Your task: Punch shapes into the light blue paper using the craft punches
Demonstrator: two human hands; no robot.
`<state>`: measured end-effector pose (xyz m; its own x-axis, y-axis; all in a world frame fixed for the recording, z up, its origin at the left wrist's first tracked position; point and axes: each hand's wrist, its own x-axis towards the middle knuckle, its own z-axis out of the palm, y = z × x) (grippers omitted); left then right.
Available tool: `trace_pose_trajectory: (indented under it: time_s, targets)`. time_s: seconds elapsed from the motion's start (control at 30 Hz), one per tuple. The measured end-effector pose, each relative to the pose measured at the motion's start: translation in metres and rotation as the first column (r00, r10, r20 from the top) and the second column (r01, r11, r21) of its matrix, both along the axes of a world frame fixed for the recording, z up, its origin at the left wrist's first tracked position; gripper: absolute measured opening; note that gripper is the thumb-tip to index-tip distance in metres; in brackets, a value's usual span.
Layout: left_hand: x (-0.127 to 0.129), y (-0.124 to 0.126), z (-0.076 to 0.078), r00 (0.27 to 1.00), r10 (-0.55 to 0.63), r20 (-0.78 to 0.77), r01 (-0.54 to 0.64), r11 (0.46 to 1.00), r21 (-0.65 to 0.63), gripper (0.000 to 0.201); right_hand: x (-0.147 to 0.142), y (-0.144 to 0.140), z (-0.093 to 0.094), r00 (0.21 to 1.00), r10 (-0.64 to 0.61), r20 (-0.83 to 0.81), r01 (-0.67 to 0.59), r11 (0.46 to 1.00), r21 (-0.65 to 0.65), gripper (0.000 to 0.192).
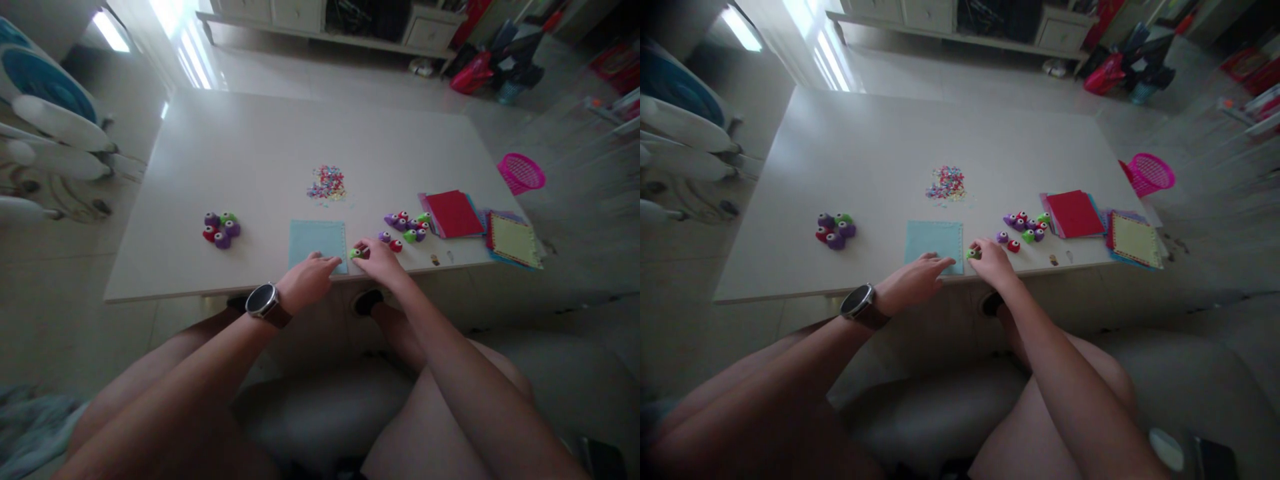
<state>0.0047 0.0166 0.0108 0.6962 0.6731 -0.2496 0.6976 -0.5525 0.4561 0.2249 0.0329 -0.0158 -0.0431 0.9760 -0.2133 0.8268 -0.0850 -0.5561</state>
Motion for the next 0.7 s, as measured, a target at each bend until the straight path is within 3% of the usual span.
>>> trace_pose_trajectory:
  time_s: [0.23,0.47,0.7]
  targets:
    - [-0.003,0.0,0.0,0.999,0.034,0.014,-0.034,0.999,0.005,0.042,0.014,0.002,-0.004,0.993,-0.003,0.119,-0.007,0.997,0.083,0.019]
    - [-0.004,0.001,-0.005,0.997,0.08,0.003,-0.08,0.997,0.014,0.038,0.015,0.001,0.008,0.968,0.065,0.241,-0.093,0.99,0.108,0.031]
    - [-0.002,-0.001,-0.002,0.997,0.08,-0.013,-0.08,0.997,0.019,0.036,-0.001,-0.005,0.013,0.952,0.184,0.243,-0.195,0.98,0.022,0.037]
